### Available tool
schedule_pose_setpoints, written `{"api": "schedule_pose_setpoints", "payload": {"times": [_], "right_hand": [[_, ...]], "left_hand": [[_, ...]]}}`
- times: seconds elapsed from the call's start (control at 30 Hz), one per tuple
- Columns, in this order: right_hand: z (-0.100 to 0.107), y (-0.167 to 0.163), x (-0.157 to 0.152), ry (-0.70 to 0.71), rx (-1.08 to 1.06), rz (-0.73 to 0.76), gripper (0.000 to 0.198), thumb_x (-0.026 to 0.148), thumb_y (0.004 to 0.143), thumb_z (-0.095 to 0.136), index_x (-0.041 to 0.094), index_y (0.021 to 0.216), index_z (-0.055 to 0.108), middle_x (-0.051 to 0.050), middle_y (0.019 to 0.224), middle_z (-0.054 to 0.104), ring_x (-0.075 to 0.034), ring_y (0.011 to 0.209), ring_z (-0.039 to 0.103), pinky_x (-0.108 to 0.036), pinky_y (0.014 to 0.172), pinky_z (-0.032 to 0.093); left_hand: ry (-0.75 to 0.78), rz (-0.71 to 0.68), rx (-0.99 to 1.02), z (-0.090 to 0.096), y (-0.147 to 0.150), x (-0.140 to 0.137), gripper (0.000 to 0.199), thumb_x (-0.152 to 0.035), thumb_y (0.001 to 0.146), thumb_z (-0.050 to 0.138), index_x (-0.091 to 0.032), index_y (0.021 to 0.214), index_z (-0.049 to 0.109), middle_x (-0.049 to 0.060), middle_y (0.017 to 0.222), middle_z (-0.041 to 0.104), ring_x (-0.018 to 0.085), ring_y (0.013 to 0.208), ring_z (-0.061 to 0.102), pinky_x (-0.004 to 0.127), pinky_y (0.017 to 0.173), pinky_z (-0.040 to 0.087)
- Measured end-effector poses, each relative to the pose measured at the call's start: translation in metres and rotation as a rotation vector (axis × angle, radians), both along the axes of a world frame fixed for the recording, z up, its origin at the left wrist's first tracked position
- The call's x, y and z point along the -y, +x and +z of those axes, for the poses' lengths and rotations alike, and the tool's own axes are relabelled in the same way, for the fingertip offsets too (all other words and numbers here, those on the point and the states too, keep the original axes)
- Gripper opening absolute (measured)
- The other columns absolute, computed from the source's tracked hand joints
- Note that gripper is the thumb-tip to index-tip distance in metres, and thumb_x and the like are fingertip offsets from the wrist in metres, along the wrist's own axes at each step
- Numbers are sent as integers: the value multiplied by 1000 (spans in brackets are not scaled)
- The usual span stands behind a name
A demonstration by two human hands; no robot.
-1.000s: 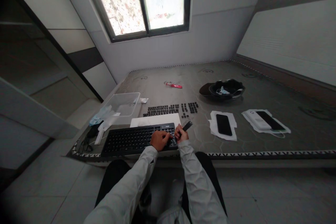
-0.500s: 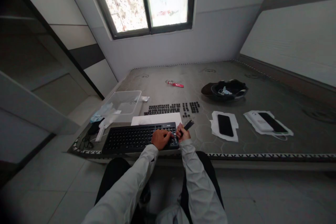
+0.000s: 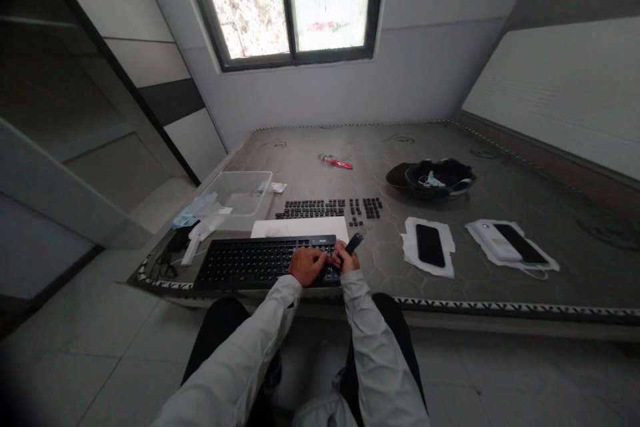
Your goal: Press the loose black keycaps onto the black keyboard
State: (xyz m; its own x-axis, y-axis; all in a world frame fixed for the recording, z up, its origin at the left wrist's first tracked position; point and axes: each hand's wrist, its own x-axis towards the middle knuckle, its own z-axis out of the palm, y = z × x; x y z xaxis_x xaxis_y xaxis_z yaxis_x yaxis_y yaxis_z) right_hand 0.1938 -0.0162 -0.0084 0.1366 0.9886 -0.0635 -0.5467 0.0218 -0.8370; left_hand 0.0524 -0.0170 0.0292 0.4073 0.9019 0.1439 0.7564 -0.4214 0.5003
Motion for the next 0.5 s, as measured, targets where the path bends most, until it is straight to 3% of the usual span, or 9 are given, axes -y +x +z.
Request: {"api": "schedule_pose_setpoints", "payload": {"times": [0.3, 0.4, 0.5], "right_hand": [[-7, -17, 15, 163, 288, -242, 55, 65, 79, 63, 21, 56, 41, 7, 43, 31, -6, 40, 25, -23, 41, 19], [-11, -17, 18, 206, 450, -272, 56, 67, 81, 58, 20, 55, 41, 6, 45, 33, -8, 44, 29, -24, 43, 23], [-15, -15, 17, 232, 454, -250, 59, 69, 85, 51, 21, 53, 37, 6, 43, 29, -8, 42, 26, -25, 43, 24]], "left_hand": [[20, -14, -23, 5, 1, 2, 36, -39, 96, 45, -27, 84, 76, 0, 88, 75, 17, 85, 67, 28, 81, 42], [1, -28, -9, 4, 1, 2, 29, -38, 93, 50, -29, 83, 75, -2, 92, 75, 17, 87, 67, 30, 88, 41], [-22, -46, -7, 4, 1, 1, 24, -38, 90, 54, -29, 84, 75, -4, 95, 75, 17, 90, 67, 32, 91, 41]]}}
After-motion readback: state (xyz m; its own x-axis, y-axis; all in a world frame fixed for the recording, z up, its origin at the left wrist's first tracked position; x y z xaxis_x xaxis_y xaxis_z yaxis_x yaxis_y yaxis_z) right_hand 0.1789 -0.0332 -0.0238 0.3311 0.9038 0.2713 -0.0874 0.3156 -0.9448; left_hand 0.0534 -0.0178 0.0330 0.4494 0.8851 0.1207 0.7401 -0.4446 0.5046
